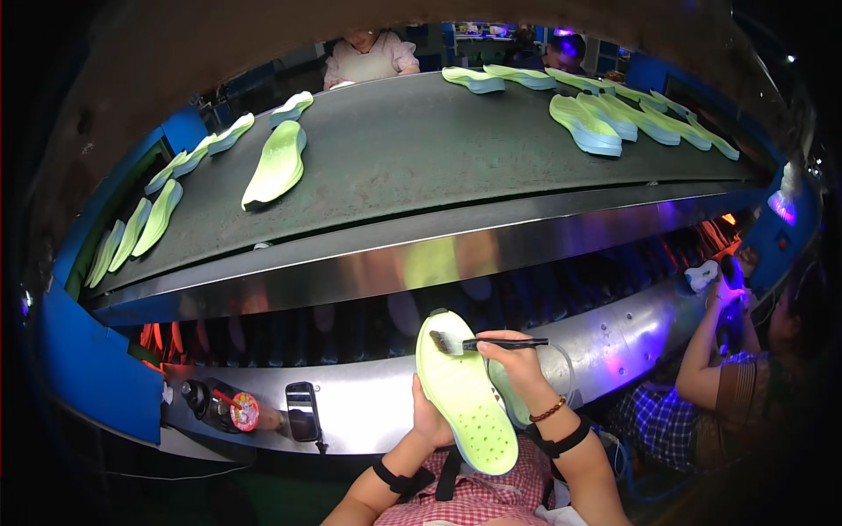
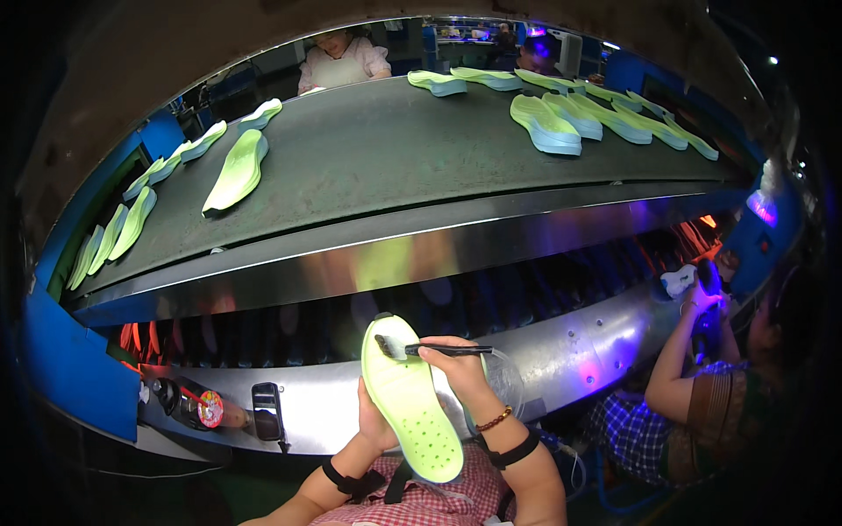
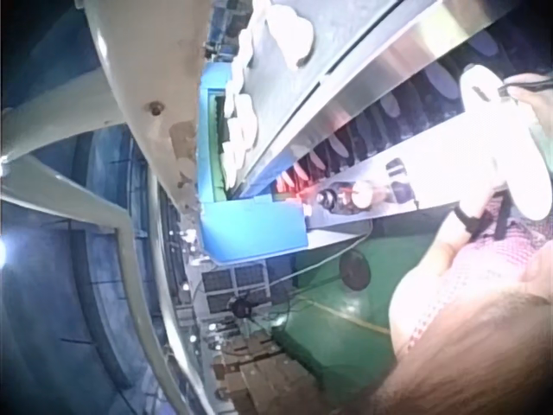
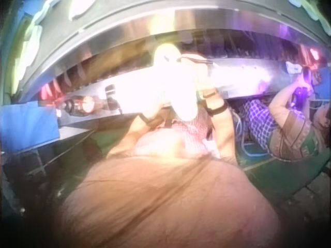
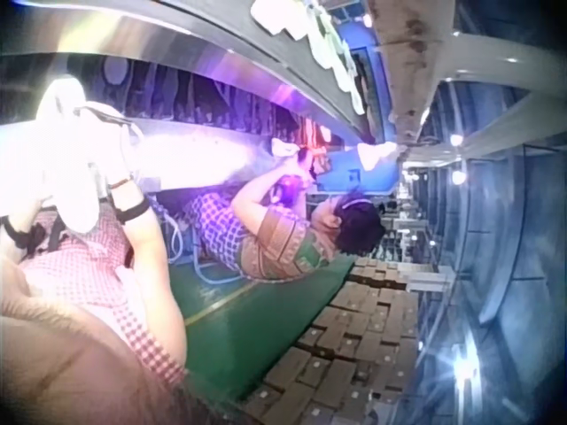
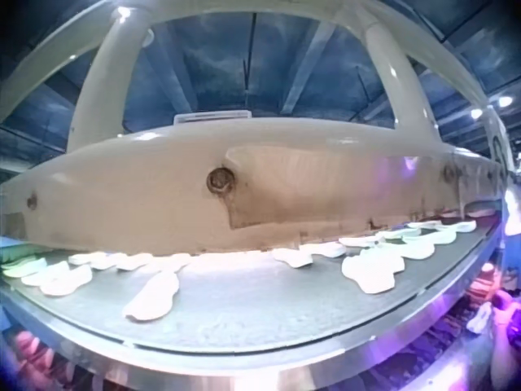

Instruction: Applying adhesive to shoe insoles using a brush at a conveyor belt station.

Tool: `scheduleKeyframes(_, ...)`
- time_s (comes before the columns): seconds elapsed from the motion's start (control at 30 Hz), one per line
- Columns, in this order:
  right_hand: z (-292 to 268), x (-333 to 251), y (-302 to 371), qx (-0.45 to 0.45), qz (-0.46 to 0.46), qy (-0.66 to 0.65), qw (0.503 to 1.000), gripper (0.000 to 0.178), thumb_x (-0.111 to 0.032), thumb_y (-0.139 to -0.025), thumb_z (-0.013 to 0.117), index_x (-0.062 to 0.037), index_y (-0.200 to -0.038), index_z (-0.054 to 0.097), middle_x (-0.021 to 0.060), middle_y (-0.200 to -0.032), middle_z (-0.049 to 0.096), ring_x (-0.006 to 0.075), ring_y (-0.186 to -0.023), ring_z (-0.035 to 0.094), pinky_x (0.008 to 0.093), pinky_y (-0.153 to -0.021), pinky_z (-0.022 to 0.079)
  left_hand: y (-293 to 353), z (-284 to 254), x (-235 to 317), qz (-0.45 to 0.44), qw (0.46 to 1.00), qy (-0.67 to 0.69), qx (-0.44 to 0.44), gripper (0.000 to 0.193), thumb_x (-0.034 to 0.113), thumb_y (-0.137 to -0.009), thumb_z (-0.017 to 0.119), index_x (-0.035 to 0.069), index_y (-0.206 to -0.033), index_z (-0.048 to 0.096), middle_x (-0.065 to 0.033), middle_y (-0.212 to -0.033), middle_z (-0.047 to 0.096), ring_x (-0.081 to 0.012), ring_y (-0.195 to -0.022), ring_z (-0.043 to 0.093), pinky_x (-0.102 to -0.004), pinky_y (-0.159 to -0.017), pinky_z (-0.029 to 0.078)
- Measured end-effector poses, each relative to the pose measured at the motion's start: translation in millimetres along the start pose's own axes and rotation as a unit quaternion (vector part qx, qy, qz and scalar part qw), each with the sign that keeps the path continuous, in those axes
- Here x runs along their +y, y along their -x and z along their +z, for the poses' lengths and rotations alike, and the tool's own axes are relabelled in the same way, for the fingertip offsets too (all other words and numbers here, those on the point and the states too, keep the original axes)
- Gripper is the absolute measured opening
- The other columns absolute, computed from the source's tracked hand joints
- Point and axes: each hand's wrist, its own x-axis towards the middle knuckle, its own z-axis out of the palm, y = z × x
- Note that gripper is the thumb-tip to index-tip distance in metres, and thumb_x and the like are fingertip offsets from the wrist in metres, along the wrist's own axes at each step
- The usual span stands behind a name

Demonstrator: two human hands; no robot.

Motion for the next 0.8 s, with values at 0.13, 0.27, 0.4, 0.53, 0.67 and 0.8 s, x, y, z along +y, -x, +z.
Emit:
scheduleKeyframes(0.13, 12, 4, -2, 0.012, -0.045, 0.106, 0.993, 0.02, -0.005, -0.074, 0.068, 0.0029, -0.092, 0.063, 0.0061, -0.084, 0.065, 0.0097, -0.075, 0.059, 0.021, -0.067, 0.048, -4, -2, -4, 0.026, 0.997, 0.01, 0.073, 0.076, 0.066, -0.082, 0.019, 0.01, -0.131, 0.035, -0.0103, -0.126, 0.045, -0.0281, -0.113, 0.047, -0.0417, -0.096, 0.036)
scheduleKeyframes(0.27, 19, 5, 9, -0.065, -0.267, 0.33, 0.903, 0.019, -0.006, -0.071, 0.067, -0.0009, -0.089, 0.064, 0.0114, -0.086, 0.065, 0.0192, -0.076, 0.063, 0.0278, -0.072, 0.048, -13, -6, -7, 0.036, 0.991, -0.045, 0.124, 0.074, 0.065, -0.082, 0.02, 0.012, -0.131, 0.033, -0.0099, -0.13, 0.04, -0.0265, -0.118, 0.04, -0.0408, -0.099, 0.031)
scheduleKeyframes(0.4, 8, -3, 41, -0.166, -0.256, 0.386, 0.871, 0.017, -0.006, -0.07, 0.065, -0.0023, -0.087, 0.064, 0.0117, -0.086, 0.065, 0.0242, -0.078, 0.063, 0.0315, -0.075, 0.047, -15, -11, 12, 0.078, 0.985, -0.051, 0.146, 0.073, 0.064, -0.083, 0.018, 0.01, -0.128, 0.039, -0.0122, -0.122, 0.048, -0.0279, -0.111, 0.046, -0.0415, -0.096, 0.035)
scheduleKeyframes(0.53, -10, -21, 75, -0.342, -0.135, 0.33, 0.87, 0.02, -0.007, -0.07, 0.066, -0.0026, -0.089, 0.065, 0.0114, -0.087, 0.065, 0.0238, -0.079, 0.063, 0.0308, -0.073, 0.048, -5, -14, 35, 0.086, 0.991, -0.059, 0.089, 0.078, 0.067, -0.081, 0.015, 0.01, -0.129, 0.038, -0.0132, -0.121, 0.05, -0.0301, -0.108, 0.05, -0.0439, -0.093, 0.039)
scheduleKeyframes(0.67, -15, -43, 64, -0.227, -0.082, 0.202, 0.949, 0.018, -0.003, -0.072, 0.067, 0.0008, -0.089, 0.065, 0.0124, -0.084, 0.066, 0.0167, -0.076, 0.063, 0.0269, -0.069, 0.049, 0, -6, 25, 0.014, 0.997, -0.078, -0.009, 0.082, 0.07, -0.08, 0.013, 0.01, -0.132, 0.034, -0.0134, -0.123, 0.048, -0.0306, -0.109, 0.05, -0.0452, -0.093, 0.039)
scheduleKeyframes(0.8, 6, -45, 36, -0.029, -0.176, 0.204, 0.963, 0.018, 0.0, -0.071, 0.068, 0.0015, -0.088, 0.065, 0.0122, -0.089, 0.064, 0.0164, -0.078, 0.062, 0.0261, -0.071, 0.049, -3, 8, 10, -0.014, 1.0, -0.02, -0.002, 0.084, 0.072, -0.079, 0.015, 0.01, -0.134, 0.03, -0.0138, -0.127, 0.045, -0.0305, -0.111, 0.049, -0.0448, -0.094, 0.039)
